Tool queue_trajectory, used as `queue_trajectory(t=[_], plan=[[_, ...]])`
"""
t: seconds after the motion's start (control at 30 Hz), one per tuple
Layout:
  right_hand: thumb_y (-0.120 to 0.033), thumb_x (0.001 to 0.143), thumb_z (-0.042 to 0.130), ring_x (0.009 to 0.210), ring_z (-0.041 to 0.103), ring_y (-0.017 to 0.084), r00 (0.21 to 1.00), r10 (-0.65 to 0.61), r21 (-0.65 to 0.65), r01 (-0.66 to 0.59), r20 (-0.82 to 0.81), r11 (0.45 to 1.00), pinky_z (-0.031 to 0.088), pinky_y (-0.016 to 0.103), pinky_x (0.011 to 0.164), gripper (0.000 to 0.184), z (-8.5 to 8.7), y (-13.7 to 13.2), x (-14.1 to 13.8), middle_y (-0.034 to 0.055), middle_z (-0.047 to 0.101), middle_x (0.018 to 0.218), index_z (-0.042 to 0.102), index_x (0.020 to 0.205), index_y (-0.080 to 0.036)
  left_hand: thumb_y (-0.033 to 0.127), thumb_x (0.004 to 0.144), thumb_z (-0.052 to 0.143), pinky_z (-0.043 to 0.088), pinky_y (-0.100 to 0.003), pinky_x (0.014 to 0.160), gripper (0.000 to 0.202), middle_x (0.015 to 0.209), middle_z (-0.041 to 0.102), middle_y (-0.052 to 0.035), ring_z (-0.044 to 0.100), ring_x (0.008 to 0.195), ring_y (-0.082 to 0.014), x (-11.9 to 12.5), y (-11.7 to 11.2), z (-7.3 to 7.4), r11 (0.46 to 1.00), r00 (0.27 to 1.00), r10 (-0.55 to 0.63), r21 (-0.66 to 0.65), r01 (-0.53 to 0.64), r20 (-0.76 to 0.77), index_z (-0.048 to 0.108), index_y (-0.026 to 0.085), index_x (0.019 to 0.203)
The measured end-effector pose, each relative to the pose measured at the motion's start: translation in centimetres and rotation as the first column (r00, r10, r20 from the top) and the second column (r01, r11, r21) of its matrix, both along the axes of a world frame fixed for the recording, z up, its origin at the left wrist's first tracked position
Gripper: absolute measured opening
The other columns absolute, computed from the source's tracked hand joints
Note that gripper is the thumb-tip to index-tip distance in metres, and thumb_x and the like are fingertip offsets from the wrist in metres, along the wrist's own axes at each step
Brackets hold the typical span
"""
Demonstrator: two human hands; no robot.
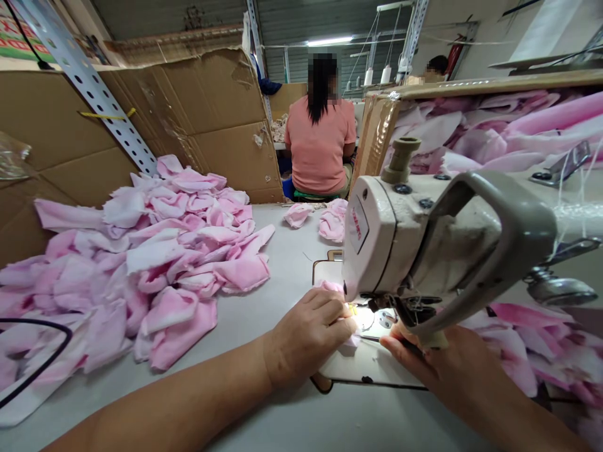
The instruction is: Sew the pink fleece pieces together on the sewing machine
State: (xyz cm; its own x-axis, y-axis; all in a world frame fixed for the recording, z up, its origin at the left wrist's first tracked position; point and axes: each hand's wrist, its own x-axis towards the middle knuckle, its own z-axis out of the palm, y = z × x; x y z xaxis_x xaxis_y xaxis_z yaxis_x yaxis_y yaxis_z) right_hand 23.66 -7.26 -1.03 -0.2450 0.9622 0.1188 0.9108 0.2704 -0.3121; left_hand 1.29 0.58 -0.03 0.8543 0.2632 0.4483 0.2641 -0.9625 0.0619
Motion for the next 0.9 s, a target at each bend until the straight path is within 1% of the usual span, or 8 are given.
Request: queue_trajectory(t=[0.13, 0.27, 0.43, 0.57, 0.63, 0.8, 0.9], plan=[[-0.031, 0.090, 0.047, 0.059, 0.056, 0.016, 0.999, -0.031, 0.030, 0.031, -0.021, 0.999, 0.033, 0.029, 0.055, 0.021, -0.21, -0.24, -0.47, 0.0004, 0.059, 0.067, 0.056, 0.073, -0.023, 0.010, 0.091, 0.041, 0.039, -0.033, 0.085, 0.015, 0.084, 0.058, -0.0053, 0.051, 0.084, -0.0171, 0.06, -0.31, 0.49, 1.000, 0.999, -0.001, 0.030, -0.001, 0.053, 0.055, 0.015, 0.087], [-0.037, 0.092, 0.044, 0.053, 0.051, 0.015, 0.997, -0.057, 0.080, 0.061, -0.053, 0.995, 0.029, 0.029, 0.053, 0.030, -0.51, -0.33, -0.71, -0.0002, 0.055, 0.060, 0.052, 0.067, -0.023, 0.009, 0.090, 0.044, 0.037, -0.034, 0.085, 0.015, 0.077, 0.057, -0.0032, 0.051, 0.081, -0.0169, 0.26, -0.48, 0.33, 0.998, 0.998, 0.016, 0.065, -0.020, 0.064, 0.055, 0.016, 0.082], [-0.039, 0.093, 0.042, 0.053, 0.051, 0.015, 0.993, -0.038, 0.062, 0.045, -0.111, 0.997, 0.028, 0.028, 0.053, 0.032, -0.81, -0.16, -0.67, -0.0005, 0.055, 0.061, 0.051, 0.067, -0.023, 0.010, 0.091, 0.043, 0.036, -0.032, 0.082, 0.017, 0.075, 0.057, -0.0016, 0.049, 0.072, -0.0144, 0.38, -0.49, 0.12, 0.995, 0.999, 0.007, 0.098, -0.011, 0.042, 0.056, 0.017, 0.084], [-0.038, 0.092, 0.043, 0.051, 0.047, 0.015, 0.995, -0.042, 0.093, 0.050, -0.091, 0.994, 0.026, 0.028, 0.052, 0.033, -0.81, -0.17, -0.71, -0.0017, 0.051, 0.057, 0.048, 0.063, -0.023, 0.010, 0.092, 0.040, 0.036, -0.031, 0.077, 0.020, 0.075, 0.057, -0.0015, 0.048, 0.069, -0.0140, 0.45, -0.52, 0.25, 0.993, 1.000, 0.009, 0.116, -0.012, 0.028, 0.055, 0.017, 0.083], [-0.037, 0.092, 0.043, 0.050, 0.047, 0.015, 0.995, -0.034, 0.125, 0.045, -0.089, 0.991, 0.026, 0.028, 0.052, 0.031, -0.70, -0.16, -0.73, -0.0020, 0.050, 0.057, 0.050, 0.065, -0.023, 0.011, 0.093, 0.039, 0.036, -0.030, 0.076, 0.020, 0.076, 0.057, -0.0017, 0.049, 0.069, -0.0141, 0.50, -0.51, 0.26, 0.993, 1.000, 0.011, 0.121, -0.013, 0.024, 0.055, 0.017, 0.082], [-0.028, 0.092, 0.044, 0.058, 0.052, 0.015, 0.998, 0.039, 0.171, -0.031, -0.043, 0.985, 0.031, 0.028, 0.055, 0.026, -0.60, 0.30, -0.48, 0.0005, 0.057, 0.065, 0.056, 0.070, -0.022, 0.014, 0.092, 0.042, 0.036, -0.030, 0.072, 0.018, 0.072, 0.054, -0.0015, 0.047, 0.065, -0.0143, 0.64, -0.18, 0.12, 0.985, 0.998, 0.058, 0.163, -0.059, 0.010, 0.053, 0.016, 0.077], [-0.028, 0.091, 0.046, 0.063, 0.055, 0.018, 0.999, 0.033, 0.221, -0.033, 0.006, 0.975, 0.035, 0.030, 0.060, 0.025, -0.88, 0.61, -0.24, 0.0033, 0.059, 0.069, 0.059, 0.071, -0.021, 0.013, 0.090, 0.043, 0.036, -0.029, 0.073, 0.018, 0.068, 0.052, -0.0008, 0.046, 0.064, -0.0145, 0.60, 0.12, 0.13, 0.985, 0.998, 0.056, 0.165, -0.057, 0.013, 0.054, 0.016, 0.078]])
